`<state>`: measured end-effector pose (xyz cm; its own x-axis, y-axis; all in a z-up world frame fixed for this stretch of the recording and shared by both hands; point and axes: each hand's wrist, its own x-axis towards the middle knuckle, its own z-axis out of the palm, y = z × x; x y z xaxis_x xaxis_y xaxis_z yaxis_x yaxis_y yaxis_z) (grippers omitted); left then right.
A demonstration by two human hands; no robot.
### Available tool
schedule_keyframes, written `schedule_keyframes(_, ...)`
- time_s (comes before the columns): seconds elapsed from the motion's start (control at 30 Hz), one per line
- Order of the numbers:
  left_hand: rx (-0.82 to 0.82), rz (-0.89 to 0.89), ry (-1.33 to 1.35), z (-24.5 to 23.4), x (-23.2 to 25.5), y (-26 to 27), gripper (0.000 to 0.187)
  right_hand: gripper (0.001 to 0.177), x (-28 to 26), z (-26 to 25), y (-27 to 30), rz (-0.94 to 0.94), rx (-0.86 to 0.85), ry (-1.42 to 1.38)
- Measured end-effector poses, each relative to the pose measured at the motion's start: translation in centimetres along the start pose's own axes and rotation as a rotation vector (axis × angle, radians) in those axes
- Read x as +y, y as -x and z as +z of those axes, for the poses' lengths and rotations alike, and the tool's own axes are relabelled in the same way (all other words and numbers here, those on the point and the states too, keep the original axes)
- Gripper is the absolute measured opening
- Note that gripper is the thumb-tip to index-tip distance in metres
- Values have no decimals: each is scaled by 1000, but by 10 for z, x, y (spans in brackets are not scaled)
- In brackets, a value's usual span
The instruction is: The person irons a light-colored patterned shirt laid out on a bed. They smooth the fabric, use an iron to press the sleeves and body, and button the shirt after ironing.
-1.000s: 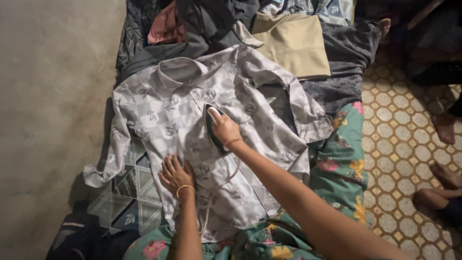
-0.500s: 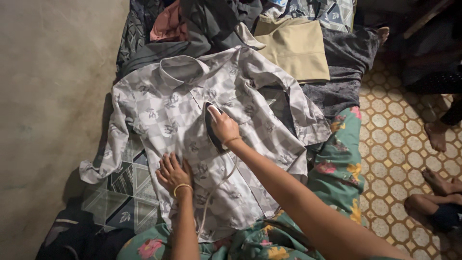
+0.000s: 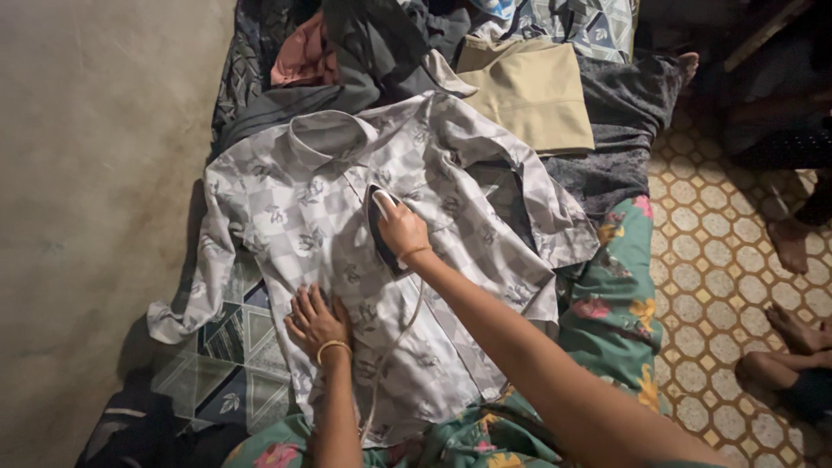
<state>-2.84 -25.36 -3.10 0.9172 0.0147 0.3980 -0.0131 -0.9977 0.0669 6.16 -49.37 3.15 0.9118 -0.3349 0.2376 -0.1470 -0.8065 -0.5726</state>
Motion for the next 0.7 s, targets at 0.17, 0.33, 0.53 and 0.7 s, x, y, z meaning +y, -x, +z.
schedule_keyframes(0.17, -3, -1, 37, -7, 4, 1, 53, 53, 2, -3, 4, -27, -5, -20)
schedule_keyframes(0.33, -3, -2, 39, -7, 2, -3, 53, 50, 13, -7, 36, 15, -54, 0)
schedule_keyframes(0.53, -11, -18, 28, -6, 4, -1, 55, 53, 25, 29, -5, -24, 9, 33)
schedule_keyframes(0.7, -41, -50, 94, -2, 3, 0, 58, 56, 30, 53, -50, -32, -55, 57)
